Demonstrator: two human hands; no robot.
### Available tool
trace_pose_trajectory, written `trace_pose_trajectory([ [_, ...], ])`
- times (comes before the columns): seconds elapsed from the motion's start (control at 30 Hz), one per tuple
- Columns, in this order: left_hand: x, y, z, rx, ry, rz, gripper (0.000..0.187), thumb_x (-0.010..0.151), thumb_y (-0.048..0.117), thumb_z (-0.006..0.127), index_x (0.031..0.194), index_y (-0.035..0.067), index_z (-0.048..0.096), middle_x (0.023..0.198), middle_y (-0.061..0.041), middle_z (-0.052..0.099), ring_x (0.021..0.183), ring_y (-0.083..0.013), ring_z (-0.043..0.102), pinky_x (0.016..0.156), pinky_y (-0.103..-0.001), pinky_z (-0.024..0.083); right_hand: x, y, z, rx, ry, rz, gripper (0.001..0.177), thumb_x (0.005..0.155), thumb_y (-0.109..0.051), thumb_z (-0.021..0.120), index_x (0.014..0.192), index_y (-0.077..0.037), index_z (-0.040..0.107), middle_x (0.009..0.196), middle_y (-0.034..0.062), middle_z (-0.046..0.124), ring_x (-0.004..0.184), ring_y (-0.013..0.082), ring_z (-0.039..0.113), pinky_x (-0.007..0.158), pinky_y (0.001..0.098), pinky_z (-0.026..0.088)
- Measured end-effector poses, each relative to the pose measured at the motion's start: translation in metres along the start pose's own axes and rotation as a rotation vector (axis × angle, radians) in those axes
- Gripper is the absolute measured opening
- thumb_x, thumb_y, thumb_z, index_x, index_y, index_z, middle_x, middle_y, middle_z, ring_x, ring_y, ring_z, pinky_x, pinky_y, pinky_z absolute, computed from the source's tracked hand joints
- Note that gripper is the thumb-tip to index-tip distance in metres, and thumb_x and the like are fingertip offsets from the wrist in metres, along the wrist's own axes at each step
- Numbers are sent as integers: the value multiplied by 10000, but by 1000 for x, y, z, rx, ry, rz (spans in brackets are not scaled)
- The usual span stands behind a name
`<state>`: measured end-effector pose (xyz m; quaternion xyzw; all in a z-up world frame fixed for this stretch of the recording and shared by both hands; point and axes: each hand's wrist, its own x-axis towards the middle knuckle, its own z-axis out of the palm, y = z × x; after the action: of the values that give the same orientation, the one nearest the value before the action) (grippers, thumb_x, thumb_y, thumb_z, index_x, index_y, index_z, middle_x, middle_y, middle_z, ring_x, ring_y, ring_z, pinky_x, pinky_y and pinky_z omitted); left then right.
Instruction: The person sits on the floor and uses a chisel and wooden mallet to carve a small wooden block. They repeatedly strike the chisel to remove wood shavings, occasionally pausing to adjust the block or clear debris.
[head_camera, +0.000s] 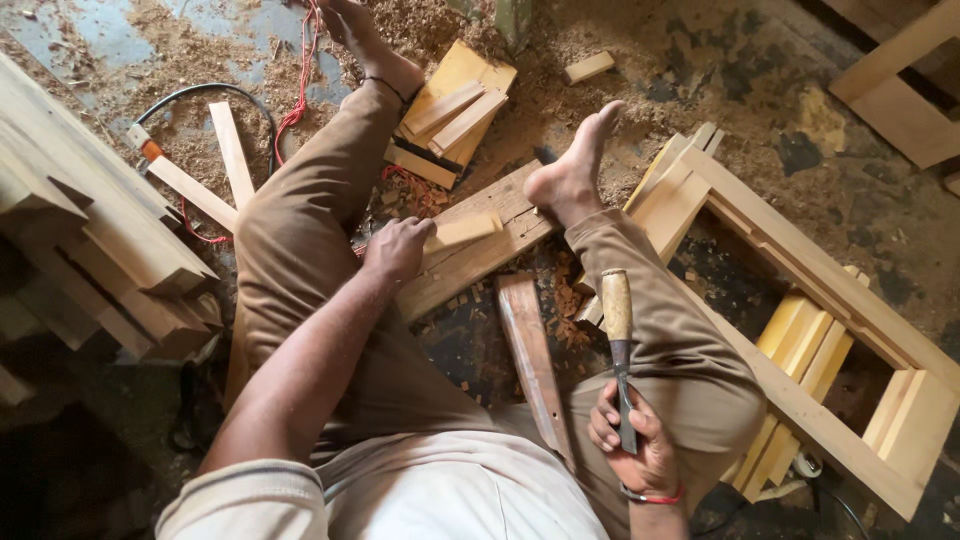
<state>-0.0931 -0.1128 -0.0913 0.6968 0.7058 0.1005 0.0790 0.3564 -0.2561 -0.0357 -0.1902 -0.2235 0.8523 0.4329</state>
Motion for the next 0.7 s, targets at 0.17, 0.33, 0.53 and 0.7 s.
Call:
trace_pose_trajectory([
  [0.17, 2, 17, -27, 33, -53, -44, 527, 792, 138, 790, 1287, 151, 611, 1216, -123, 631, 1097, -324, 642, 871, -441, 564, -2, 3, -3, 0, -33, -47, 466, 921, -238, 743, 1222, 38, 518, 902, 50, 468, 720, 145, 479, 645, 293, 412],
  [0.33, 9, 82, -97, -77, 49, 19, 582, 790, 381, 842, 1280, 142, 637, 1253, -124, 642, 1138, -308, 629, 921, -444, 546, -5, 4, 8, -147, 40, -102, 437, 883, -190, 751, 1209, -1, 529, 896, 50, 496, 725, 149, 505, 642, 294, 437],
  [0.53, -4, 206, -143, -911, -445, 191, 835, 850, 641, 657, 1445, 76, 505, 1372, -162, 639, 1245, -263, 660, 1036, -404, 545, 41, -2, 58, -1178, 346, -240, 511, 875, -274, 766, 1261, -12, 558, 934, 90, 618, 809, 130, 576, 707, 303, 505],
  [0.7, -22, 255, -191, -1222, -152, 369, 564, 913, 408, 703, 1304, 32, 545, 1193, -170, 682, 1123, -273, 685, 1008, -402, 554, 89, -6, 87, -1547, 141, -312, 807, 882, -396, 765, 1481, -17, 379, 1215, 188, 661, 1081, 256, 649, 900, 410, 526],
])
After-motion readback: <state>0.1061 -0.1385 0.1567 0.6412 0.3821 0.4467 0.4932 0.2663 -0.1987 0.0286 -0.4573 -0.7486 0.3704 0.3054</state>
